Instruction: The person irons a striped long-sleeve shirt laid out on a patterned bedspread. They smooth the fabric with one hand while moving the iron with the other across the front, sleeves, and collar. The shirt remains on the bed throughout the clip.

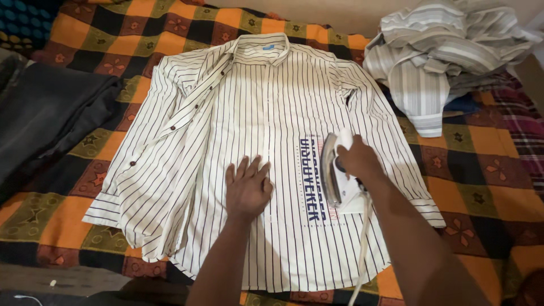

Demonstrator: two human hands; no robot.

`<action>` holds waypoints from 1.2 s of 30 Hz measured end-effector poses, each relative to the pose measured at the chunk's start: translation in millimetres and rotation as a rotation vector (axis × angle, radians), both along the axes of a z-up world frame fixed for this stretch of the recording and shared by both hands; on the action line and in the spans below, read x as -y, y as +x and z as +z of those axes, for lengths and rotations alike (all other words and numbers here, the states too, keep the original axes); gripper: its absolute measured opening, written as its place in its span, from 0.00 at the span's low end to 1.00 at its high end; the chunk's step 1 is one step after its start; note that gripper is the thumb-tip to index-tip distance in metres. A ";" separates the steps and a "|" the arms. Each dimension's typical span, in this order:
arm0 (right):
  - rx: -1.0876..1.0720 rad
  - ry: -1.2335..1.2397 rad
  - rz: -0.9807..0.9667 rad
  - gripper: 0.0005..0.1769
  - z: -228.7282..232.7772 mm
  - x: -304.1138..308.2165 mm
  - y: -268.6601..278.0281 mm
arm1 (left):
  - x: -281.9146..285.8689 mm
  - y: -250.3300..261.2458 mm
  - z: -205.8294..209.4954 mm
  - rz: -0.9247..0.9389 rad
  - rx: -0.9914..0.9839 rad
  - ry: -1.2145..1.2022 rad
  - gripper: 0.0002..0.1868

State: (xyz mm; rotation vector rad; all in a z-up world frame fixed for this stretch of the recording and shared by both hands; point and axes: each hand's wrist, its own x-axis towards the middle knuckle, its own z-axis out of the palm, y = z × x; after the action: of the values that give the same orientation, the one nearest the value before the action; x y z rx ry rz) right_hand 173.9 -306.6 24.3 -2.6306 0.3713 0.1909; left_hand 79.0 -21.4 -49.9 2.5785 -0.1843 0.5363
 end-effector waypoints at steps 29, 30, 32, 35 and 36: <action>-0.024 0.221 0.083 0.32 11.9 -59.3 -23.8 | 0.5 0.5 0.3 0.001 0.034 -0.013 0.24; 0.030 0.210 0.061 0.31 9.4 -54.7 -19.2 | -0.1 -0.1 0.0 0.003 0.034 -0.018 0.24; 0.083 0.248 0.030 0.31 1.5 -50.0 -12.5 | -0.2 -1.3 -0.3 0.003 0.036 -0.029 0.24; 0.078 0.376 0.005 0.31 -3.4 -42.1 2.1 | 1.1 0.5 1.2 0.000 0.055 -0.018 0.24; 0.069 0.410 0.002 0.31 -4.9 -40.5 6.2 | 0.6 0.4 1.4 0.000 0.050 -0.025 0.24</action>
State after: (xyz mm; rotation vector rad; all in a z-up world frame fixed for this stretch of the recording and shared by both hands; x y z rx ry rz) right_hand 180.1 -266.0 19.4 -2.2272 0.2723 0.1573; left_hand 79.4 -22.0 -48.5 2.5422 -0.1928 0.6002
